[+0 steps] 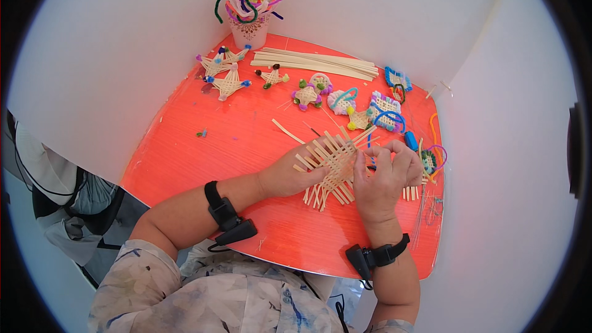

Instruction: The person is weaving bamboo sticks to create a decorative mat or base.

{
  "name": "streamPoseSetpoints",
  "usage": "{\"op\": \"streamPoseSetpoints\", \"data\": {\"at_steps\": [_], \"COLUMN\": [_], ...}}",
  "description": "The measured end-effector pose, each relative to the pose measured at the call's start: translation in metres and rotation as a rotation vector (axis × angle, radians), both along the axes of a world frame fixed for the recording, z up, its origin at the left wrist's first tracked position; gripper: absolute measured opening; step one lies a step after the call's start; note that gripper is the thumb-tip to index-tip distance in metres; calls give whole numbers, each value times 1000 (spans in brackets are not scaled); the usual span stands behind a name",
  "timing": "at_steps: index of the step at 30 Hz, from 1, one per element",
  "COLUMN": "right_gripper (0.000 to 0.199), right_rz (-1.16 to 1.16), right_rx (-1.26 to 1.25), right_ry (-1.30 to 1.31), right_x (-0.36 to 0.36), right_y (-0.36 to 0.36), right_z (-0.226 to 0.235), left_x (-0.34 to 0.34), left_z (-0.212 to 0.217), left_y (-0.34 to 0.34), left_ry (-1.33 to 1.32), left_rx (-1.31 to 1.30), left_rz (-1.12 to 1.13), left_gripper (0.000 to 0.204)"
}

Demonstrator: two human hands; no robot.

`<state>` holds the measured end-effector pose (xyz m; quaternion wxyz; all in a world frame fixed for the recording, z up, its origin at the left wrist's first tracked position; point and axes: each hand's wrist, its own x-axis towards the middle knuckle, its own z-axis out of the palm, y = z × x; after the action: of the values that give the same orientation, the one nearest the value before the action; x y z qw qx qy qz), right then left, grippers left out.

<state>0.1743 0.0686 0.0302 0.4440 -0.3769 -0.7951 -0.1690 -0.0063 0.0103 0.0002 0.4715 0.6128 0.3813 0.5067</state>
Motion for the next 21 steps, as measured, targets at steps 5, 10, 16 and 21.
{"op": "streamPoseSetpoints", "data": {"at_steps": [5, 10, 16, 21], "right_gripper": [22, 23, 22, 22], "right_rz": [16, -1, 25, 70], "right_rx": [-11, -12, -42, -83], "right_ry": [-11, -1, -6, 26], "right_x": [-1, -2, -1, -1], "right_y": [0, 0, -1, -2], "right_z": [1, 0, -1, -1], "left_x": [1, 1, 3, 4], "left_z": [-8, -4, -3, -1], "left_y": [2, 2, 2, 0], "left_ry": [-10, 2, -52, -74], "left_rx": [9, -9, -8, -35], "left_rz": [35, 33, 17, -11], "left_gripper": [48, 47, 48, 48]}}
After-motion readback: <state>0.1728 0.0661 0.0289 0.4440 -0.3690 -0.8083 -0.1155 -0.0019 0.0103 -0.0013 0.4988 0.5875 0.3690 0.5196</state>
